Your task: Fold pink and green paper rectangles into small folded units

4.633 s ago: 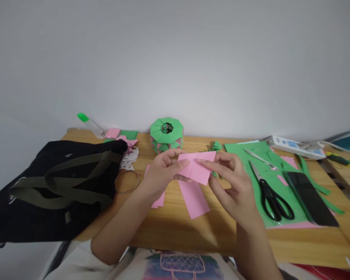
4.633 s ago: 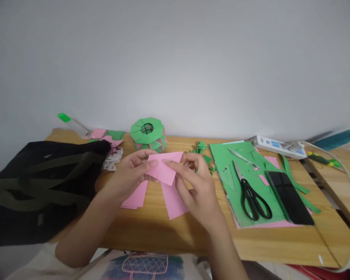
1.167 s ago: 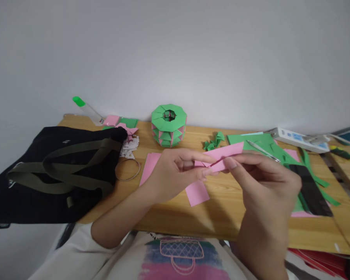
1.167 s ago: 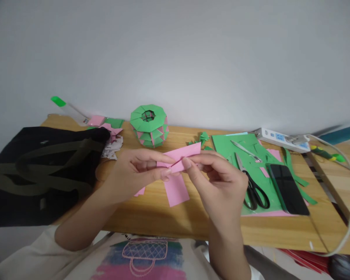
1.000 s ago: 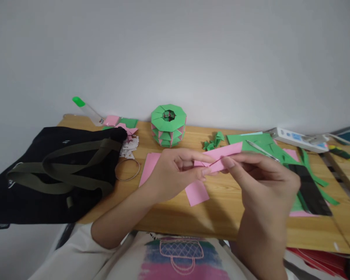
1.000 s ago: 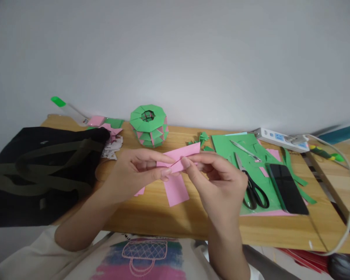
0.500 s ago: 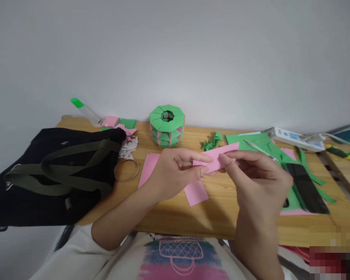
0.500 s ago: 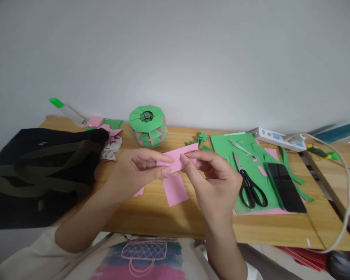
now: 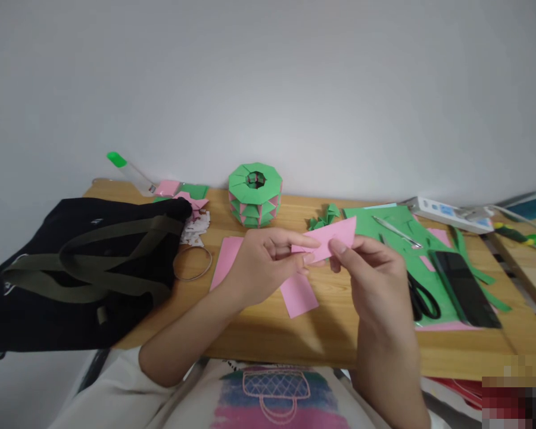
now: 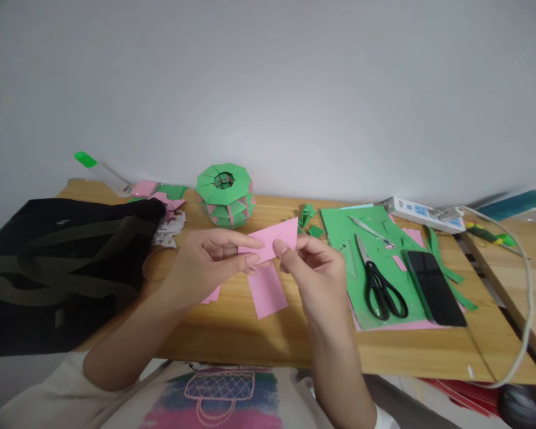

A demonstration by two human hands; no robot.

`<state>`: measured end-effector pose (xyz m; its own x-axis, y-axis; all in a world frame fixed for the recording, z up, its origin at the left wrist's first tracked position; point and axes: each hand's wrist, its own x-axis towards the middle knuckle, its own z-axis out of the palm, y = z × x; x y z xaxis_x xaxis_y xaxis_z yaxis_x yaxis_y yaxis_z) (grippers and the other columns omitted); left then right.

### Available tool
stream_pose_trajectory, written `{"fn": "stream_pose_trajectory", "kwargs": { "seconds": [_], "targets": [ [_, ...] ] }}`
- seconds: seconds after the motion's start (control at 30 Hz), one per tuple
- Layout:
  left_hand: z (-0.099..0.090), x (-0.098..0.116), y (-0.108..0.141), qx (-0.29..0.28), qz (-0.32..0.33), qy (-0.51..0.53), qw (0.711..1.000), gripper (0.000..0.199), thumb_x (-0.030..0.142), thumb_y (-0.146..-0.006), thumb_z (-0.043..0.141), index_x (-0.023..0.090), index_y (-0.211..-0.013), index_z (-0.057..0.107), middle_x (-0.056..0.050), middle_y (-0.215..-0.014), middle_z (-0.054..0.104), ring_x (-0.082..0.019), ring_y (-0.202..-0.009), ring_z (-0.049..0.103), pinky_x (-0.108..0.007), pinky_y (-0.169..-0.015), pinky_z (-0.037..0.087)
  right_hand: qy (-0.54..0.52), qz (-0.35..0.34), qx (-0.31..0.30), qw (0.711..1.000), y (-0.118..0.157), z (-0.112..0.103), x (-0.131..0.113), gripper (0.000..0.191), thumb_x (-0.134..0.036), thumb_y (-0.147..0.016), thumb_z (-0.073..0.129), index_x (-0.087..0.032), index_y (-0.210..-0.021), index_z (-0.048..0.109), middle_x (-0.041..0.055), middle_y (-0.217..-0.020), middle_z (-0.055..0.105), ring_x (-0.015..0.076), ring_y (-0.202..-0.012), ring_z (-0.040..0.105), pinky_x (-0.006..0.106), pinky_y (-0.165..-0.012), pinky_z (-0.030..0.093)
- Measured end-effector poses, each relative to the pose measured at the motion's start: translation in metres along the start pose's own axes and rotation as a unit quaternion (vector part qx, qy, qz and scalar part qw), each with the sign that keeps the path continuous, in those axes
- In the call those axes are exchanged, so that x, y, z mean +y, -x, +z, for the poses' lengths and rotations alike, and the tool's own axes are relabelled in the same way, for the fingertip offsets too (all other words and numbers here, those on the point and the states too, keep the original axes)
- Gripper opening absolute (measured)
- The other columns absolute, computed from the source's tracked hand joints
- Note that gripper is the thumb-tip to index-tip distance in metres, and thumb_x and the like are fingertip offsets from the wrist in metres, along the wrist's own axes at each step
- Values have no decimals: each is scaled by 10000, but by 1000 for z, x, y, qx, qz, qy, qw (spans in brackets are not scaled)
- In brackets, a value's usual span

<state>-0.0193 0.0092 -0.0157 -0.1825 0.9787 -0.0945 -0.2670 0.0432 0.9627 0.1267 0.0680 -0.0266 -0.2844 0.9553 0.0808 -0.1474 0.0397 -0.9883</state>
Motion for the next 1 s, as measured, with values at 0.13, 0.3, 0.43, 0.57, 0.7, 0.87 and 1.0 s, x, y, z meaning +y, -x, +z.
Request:
{"fn": "stream_pose_trajectory", "kwargs": {
  "seconds": [0.13, 0.3, 0.43, 0.57, 0.7, 0.87, 1.0],
  "targets": [
    [-1, -3, -1, 3, 15, 3, 1000, 132, 114, -674, 731, 156, -799, 740, -26, -769, 771, -149, -673, 727, -227, -641, 609, -25, 15, 0, 1000, -3, 1, 3, 173, -240, -700, 751, -175, -568, 659, -36, -503, 548, 74, -494, 470, 202, -486, 407],
    [-6, -9, 0, 33, 46, 56, 997, 201, 171, -729, 725, 194, -929, 723, -7, -844, 771, -141, -754, 724, -208, -640, 604, -32, -7, 27, 999, -3, 0, 5, 167, -242, -700, 755, -168, -589, 655, -33, -507, 557, 71, -478, 461, 202, -471, 384],
    [-7, -10, 2, 42, 4, 70, 997, 272, 250, -712, 755, 156, -962, 707, -42, -827, 769, -161, -727, 722, -232, -616, 599, -19, -16, 35, 999, -2, -1, 5, 160, -244, -705, 749, -174, -595, 657, -33, -507, 551, 80, -479, 457, 216, -463, 385],
    [-2, -6, 2, 1, -34, 47, 998, 350, 232, -590, 834, 124, -897, 704, -76, -851, 771, -208, -805, 728, -284, -729, 592, -6, -22, 35, 999, -1, -1, 4, 167, -238, -710, 744, -179, -588, 648, -35, -506, 549, 85, -485, 460, 222, -470, 389],
    [1, -2, 3, 1, -35, 14, 999, 295, 260, -621, 814, 132, -863, 703, -77, -852, 771, -223, -817, 732, -314, -763, 585, 10, -26, 33, 999, 0, -1, 3, 182, -235, -733, 725, -186, -584, 632, -36, -506, 545, 88, -496, 464, 225, -483, 392],
    [0, -5, 3, -12, -47, 2, 999, 251, 280, -665, 789, 130, -847, 703, -74, -787, 771, -225, -758, 741, -295, -684, 597, 6, -23, 50, 998, 2, -1, 2, 180, -236, -720, 736, -184, -587, 626, -36, -511, 549, 87, -494, 464, 226, -484, 393],
    [1, -10, 4, -15, -40, 12, 999, 186, 232, -714, 746, 118, -849, 686, -92, -830, 773, -204, -748, 743, -264, -668, 600, 5, -24, 60, 998, 3, 0, 2, 190, -227, -718, 739, -181, -574, 623, -40, -503, 547, 83, -490, 471, 219, -481, 392]
  ]
}}
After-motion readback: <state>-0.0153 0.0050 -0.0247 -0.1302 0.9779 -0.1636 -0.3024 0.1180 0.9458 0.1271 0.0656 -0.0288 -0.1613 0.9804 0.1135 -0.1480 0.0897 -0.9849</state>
